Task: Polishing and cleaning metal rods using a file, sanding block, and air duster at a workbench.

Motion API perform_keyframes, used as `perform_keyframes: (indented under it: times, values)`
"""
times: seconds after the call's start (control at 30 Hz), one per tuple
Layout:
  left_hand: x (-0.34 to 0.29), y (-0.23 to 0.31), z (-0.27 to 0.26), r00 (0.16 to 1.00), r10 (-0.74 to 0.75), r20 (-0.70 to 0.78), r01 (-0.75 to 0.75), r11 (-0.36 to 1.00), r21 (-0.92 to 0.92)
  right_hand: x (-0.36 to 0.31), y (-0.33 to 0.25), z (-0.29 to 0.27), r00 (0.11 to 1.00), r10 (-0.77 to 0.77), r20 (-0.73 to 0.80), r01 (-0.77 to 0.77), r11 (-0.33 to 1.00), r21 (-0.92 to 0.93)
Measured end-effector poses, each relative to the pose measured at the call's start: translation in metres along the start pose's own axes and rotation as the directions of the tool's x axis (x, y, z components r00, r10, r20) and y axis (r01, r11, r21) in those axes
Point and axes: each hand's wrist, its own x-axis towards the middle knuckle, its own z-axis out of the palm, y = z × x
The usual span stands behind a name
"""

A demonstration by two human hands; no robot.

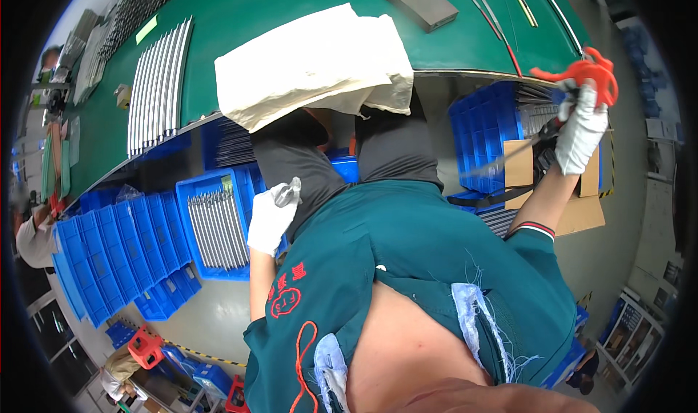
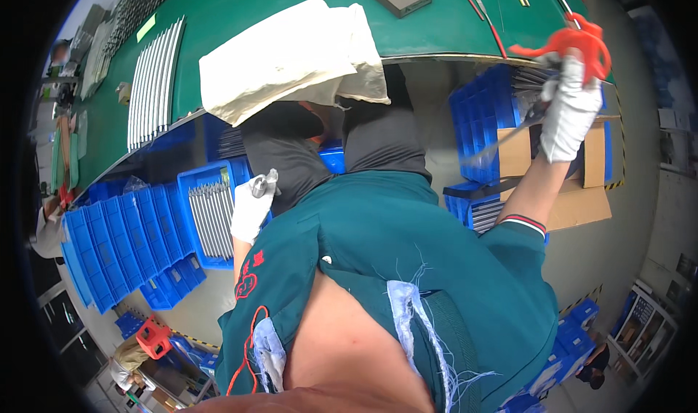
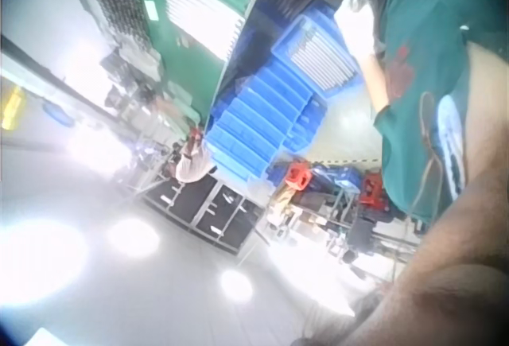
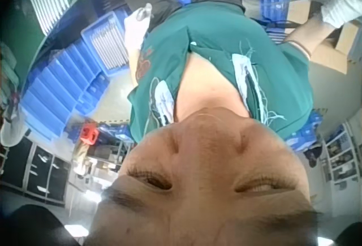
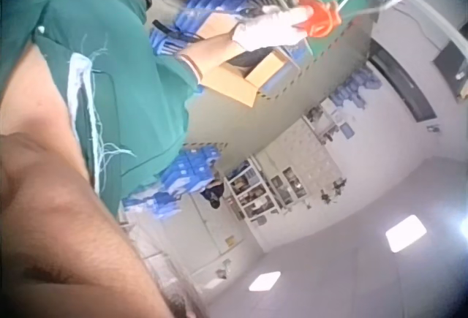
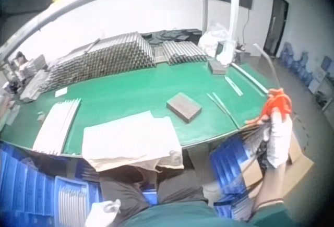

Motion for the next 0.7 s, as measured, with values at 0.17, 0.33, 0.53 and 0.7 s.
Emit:
perform_keyframes:
  times: [0.17, 0.33, 0.53, 0.7]
  values:
    - [0.002, 0.006, -0.001, 0.999, 0.011, 0.032, -0.014, 0.997, 0.076, 0.018, 0.085, -0.008, 0.928, -0.179, -0.328, 0.196, 0.981, 0.017]
    - [-0.003, 0.006, -0.001, 1.0, 0.003, 0.022, -0.004, 0.999, 0.037, 0.016, 0.158, -0.013, 0.938, -0.138, -0.319, 0.028, 0.945, -0.327]
    - [-0.003, 0.002, 0.002, 0.997, 0.076, -0.02, -0.074, 0.994, 0.086, -0.044, 0.18, 0.015, 0.935, 0.114, -0.334, -0.083, 0.991, 0.106]
    - [-0.009, -0.006, 0.002, 0.983, 0.157, -0.092, -0.146, 0.983, 0.114, -0.154, 0.135, 0.076, 0.703, 0.509, 0.496, -0.607, 0.794, 0.046]
